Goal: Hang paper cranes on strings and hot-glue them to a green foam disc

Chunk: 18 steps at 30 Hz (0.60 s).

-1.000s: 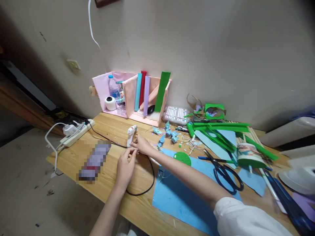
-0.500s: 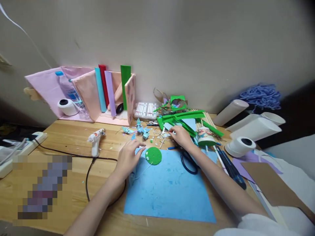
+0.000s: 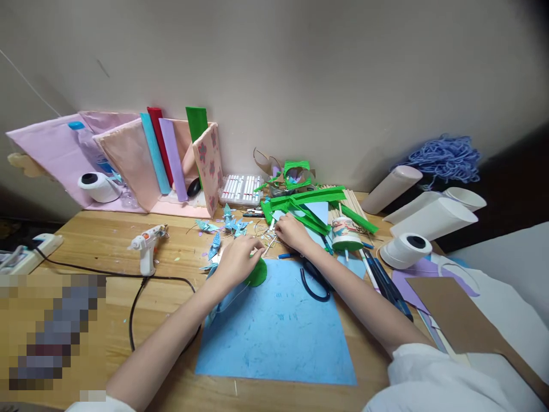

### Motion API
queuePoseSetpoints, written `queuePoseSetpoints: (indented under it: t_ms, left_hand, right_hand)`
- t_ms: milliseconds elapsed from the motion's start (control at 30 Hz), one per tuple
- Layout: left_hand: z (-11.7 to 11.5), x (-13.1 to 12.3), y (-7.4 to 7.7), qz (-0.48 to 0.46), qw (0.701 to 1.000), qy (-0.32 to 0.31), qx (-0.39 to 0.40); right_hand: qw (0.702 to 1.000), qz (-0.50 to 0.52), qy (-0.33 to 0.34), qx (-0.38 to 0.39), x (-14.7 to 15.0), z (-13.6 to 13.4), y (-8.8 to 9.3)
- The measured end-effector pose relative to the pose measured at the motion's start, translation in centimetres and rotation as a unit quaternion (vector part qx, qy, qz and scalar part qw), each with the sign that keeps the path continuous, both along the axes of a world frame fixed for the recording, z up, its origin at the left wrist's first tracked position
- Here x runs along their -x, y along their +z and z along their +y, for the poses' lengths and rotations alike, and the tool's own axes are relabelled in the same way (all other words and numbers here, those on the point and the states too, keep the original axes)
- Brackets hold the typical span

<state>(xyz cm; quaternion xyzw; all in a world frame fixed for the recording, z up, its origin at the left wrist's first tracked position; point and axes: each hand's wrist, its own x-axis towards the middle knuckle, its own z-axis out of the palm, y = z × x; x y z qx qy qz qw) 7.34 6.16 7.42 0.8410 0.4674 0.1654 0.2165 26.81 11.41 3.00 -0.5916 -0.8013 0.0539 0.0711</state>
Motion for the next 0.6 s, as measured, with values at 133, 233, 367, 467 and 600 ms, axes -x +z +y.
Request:
queuePoseSetpoints:
  t_ms: [133, 233, 367, 467, 600]
  left_hand:
    - [0.3, 0.0, -0.3, 0.006, 1.0, 0.01, 0.006]
    - [0.9, -0.3, -0.6, 0.005, 1.0, 0.012, 0.017]
    - [2.0, -1.1, -0.9, 0.015, 1.0, 0.003, 0.021]
    - [2.7, -1.9, -1.0, 0.032, 0.999, 0.0, 0.019]
    - [3.3, -2.7, -1.2, 0.041, 0.999, 0.007, 0.019]
  right_hand:
    - [1.0, 0.003, 0.014, -0.006, -0.5, 0.1, -0.1]
    - [1.0, 0.011, 0.013, -0.017, -0.9, 0.0, 0.0]
    - [0.999, 0.019, 0.022, -0.028, -1.5, -0.1, -0.1]
    - [0.999, 0.015, 0.042, -0.026, -1.6, 0.2, -0.4]
    - [0.997, 0.013, 0.067, -0.028, -1.5, 0.6, -0.8]
